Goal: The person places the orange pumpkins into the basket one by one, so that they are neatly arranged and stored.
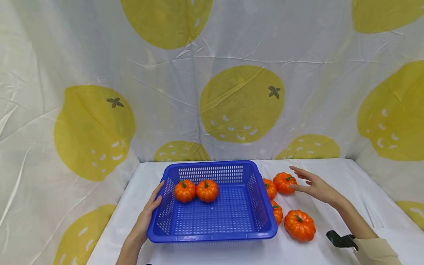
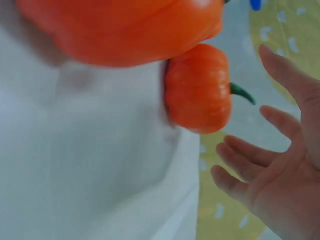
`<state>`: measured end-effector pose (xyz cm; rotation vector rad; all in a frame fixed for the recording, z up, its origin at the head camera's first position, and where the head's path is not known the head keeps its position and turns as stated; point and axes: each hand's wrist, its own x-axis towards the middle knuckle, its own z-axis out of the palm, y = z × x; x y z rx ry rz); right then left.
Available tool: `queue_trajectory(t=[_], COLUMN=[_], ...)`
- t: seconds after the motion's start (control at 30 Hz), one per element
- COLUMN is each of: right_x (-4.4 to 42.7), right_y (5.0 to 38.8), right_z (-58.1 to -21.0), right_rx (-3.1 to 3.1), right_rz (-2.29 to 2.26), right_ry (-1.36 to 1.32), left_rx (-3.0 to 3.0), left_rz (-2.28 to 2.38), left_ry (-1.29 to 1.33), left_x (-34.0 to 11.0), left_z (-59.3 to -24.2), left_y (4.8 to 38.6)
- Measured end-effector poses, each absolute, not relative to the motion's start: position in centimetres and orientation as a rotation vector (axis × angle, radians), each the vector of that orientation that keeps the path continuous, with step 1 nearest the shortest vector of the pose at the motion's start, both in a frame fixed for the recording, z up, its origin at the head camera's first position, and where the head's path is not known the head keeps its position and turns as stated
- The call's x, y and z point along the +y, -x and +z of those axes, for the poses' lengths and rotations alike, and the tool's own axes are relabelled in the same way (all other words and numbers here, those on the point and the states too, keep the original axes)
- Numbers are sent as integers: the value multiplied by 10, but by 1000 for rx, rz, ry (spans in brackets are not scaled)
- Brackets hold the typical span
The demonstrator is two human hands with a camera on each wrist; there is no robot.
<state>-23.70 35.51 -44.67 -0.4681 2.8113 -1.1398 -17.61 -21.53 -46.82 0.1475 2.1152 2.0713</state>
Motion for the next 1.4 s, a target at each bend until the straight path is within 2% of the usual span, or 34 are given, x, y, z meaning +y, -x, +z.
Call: queue_trajectory(t=[0.33,0.53,1.4], right_x=[357,354,363], right_y=[253,255,239], right_z=[-471,-480,-474], right_rx=[2766,2751,2856], right_rz=[-1152,-1155,-1014], right_ry=[509,448,231], left_rx=[2125,2112,2132], left_rz=[2064,2066,2060], left_ry=[-131,-140,-135], left_x=[-215,-212,-215], left_z=[-469,-471,-470], left_y=[176,176,177])
